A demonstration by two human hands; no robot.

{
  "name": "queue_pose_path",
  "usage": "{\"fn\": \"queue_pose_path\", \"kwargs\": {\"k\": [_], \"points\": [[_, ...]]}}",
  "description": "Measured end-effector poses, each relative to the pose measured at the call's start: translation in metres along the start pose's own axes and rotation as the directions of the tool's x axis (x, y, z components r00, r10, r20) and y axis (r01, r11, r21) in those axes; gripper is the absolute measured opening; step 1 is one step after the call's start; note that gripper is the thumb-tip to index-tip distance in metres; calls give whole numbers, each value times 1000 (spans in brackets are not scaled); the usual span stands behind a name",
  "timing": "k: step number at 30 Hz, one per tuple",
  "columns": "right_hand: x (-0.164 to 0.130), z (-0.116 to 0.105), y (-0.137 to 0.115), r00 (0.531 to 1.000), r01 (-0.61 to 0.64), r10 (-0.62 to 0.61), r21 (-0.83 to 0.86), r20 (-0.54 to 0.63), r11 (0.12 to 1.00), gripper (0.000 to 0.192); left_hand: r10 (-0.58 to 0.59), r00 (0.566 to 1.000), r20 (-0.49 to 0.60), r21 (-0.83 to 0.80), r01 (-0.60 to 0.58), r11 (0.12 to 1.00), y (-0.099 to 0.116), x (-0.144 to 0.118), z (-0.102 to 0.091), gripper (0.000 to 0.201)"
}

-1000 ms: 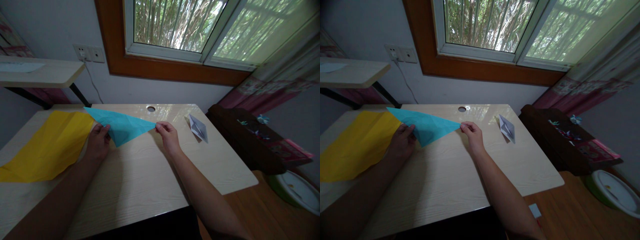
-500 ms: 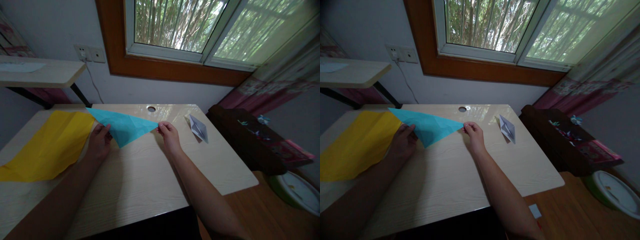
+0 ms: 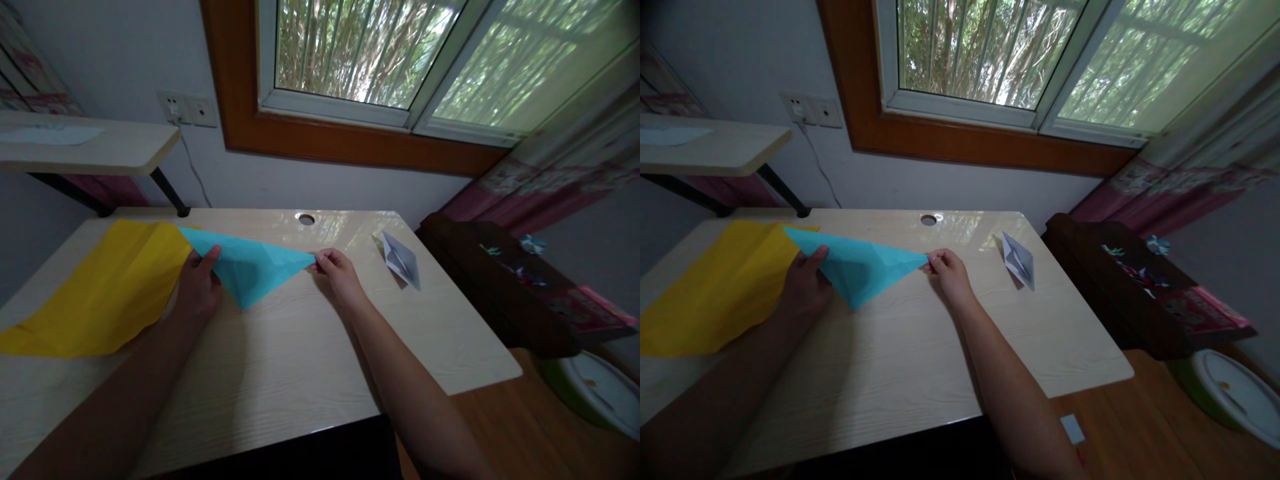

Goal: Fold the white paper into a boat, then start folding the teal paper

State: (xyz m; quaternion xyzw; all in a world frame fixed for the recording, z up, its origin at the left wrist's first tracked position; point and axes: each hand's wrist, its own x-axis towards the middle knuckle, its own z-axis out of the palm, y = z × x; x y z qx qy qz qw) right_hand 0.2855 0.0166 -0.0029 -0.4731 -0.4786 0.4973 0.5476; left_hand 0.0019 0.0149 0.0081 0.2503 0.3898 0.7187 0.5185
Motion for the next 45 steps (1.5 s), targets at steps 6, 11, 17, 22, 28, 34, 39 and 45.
{"fn": "queue_pose_path", "kwargs": {"k": [6,11,17,22,28,34,39,45], "points": [[5,-8,7,999,-10,12,-33,48,999,30,16,998,-55,67,-12,998,1,3,-3,30],[9,-15,14,1000,19,-18,-96,13,995,29,38,996,-77,107,-30,994,2,5,-3,29],[11,-17,15,997,43,-52,-152,-56,987,26,32,999,-13,133,-30,991,-1,5,-6,40],[10,-16,11,996,38,-48,-135,-71,990,26,27,1000,9,180,-28,983,-4,8,-8,41],[11,-18,11,995,38,-56,-199,-82,979,26,4,1000,0,202,-4,979,-6,8,-8,31],[9,-19,10,997,79,-77,-315,19,946,26,-15,1000,10,131,14,991,-8,5,-4,18],[-1,-10,-1,982,145,-87,-383,165,912,25,-24,999,40,143,18,990,-6,0,1,19],[-10,2,-10,891,345,-159,-407,425,846,21,-36,991,128,208,9,978,-6,-6,4,25]]}}
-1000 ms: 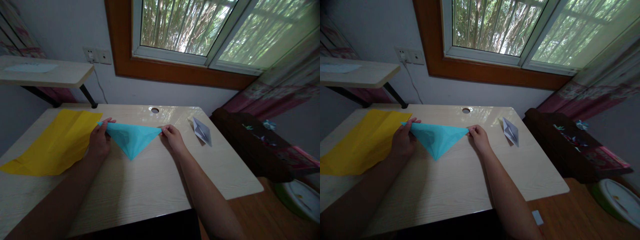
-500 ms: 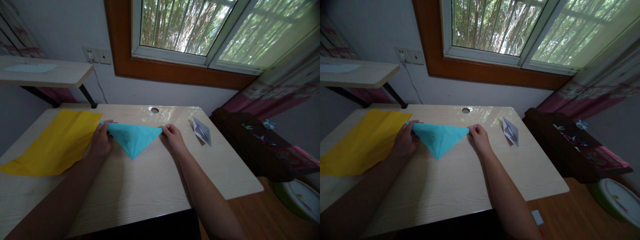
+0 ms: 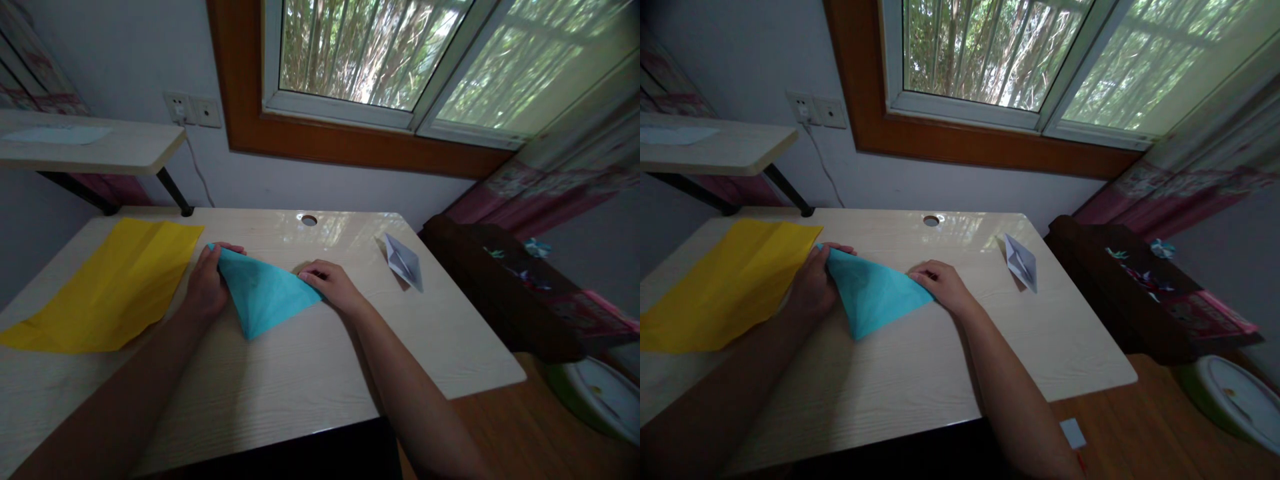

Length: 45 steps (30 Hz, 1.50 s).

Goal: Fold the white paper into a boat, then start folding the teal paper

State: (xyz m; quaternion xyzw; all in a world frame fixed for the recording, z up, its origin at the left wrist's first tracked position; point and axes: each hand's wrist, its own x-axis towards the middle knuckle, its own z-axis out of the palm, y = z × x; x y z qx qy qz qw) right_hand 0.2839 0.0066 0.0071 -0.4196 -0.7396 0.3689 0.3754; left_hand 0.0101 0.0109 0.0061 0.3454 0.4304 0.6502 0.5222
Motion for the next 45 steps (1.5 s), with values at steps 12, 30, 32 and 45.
{"fn": "queue_pose_path", "kwargs": {"k": [12,30,32,45], "points": [[-2,11,-14,985,-69,54,88,166,994,24,-18,988,152,47,11,999,-6,-13,8,23],[2,33,-17,977,-144,105,210,184,967,28,-12,967,256,71,-6,997,-15,-14,10,17],[2,33,-18,976,-160,121,220,182,962,27,-16,964,264,63,-1,998,-15,-14,10,16],[2,35,-15,989,-128,110,196,103,972,25,-33,951,307,143,-12,990,-17,-15,9,31]]}}
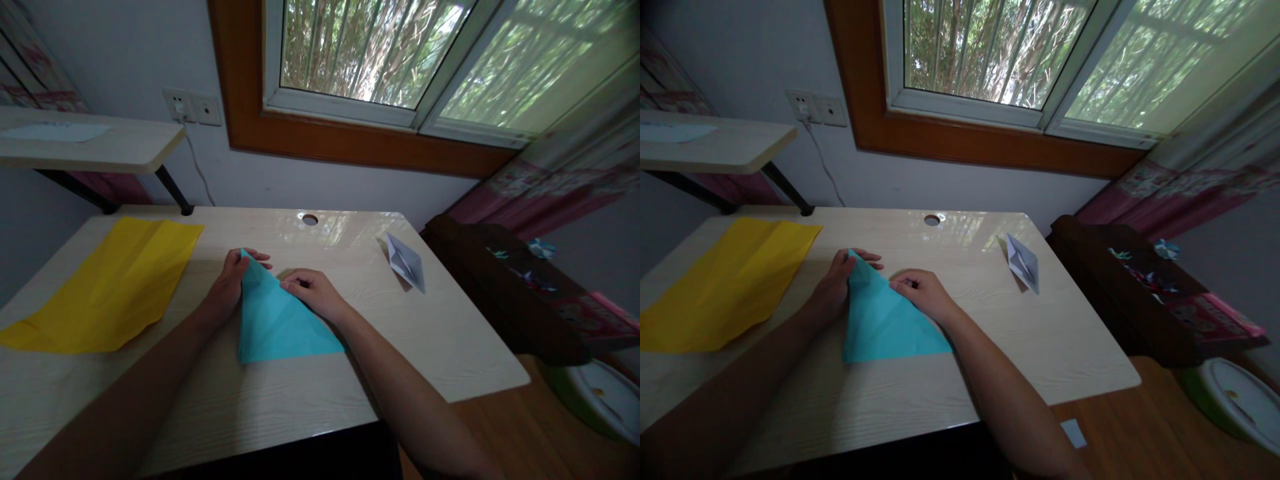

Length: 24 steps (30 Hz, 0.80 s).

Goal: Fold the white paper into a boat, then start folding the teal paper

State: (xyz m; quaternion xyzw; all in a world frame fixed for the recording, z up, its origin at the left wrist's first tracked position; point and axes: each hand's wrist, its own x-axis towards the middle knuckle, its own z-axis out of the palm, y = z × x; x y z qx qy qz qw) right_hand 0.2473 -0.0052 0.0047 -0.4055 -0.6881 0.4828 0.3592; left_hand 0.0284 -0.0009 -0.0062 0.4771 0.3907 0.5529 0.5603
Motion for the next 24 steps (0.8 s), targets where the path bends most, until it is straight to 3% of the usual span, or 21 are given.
{"fn": "queue_pose_path", "kwargs": {"k": [3,6,13,24], "points": [[1,-2,1,997,18,-22,-60,-69,998,25,32,991,-127,64,-24,998,-4,4,-5,44],[1,-3,1,992,50,-63,-123,-107,991,24,99,967,-233,169,-60,984,-5,8,-11,42],[-1,-1,-1,988,117,-133,-187,-78,975,22,159,960,-230,344,-72,936,2,8,-13,30],[-1,-2,-1,989,124,-135,-179,-54,976,23,125,961,-246,257,-59,965,-1,10,-16,23]]}}
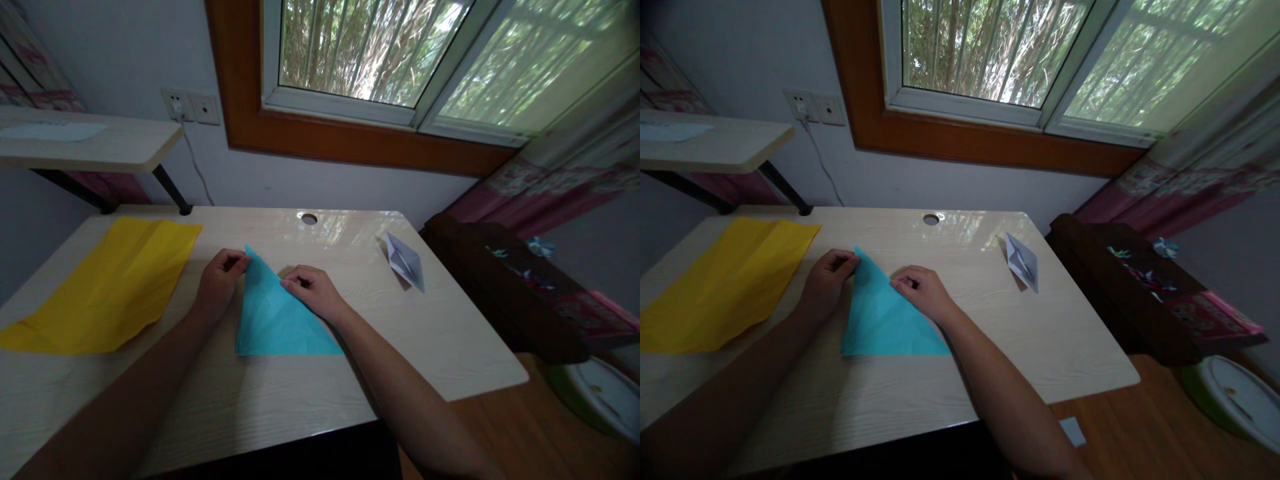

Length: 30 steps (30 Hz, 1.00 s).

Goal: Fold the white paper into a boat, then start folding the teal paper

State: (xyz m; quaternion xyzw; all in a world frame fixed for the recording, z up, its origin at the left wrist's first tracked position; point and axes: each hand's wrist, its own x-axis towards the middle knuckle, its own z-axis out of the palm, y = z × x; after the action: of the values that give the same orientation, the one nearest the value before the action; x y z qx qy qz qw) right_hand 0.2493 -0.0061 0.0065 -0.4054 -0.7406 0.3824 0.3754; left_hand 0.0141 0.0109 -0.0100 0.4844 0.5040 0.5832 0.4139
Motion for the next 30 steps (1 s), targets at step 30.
{"fn": "queue_pose_path", "kwargs": {"k": [30], "points": [[-1,3,-1,997,-32,28,52,70,998,26,-26,996,89,-98,34,995,-6,0,3,35]]}}
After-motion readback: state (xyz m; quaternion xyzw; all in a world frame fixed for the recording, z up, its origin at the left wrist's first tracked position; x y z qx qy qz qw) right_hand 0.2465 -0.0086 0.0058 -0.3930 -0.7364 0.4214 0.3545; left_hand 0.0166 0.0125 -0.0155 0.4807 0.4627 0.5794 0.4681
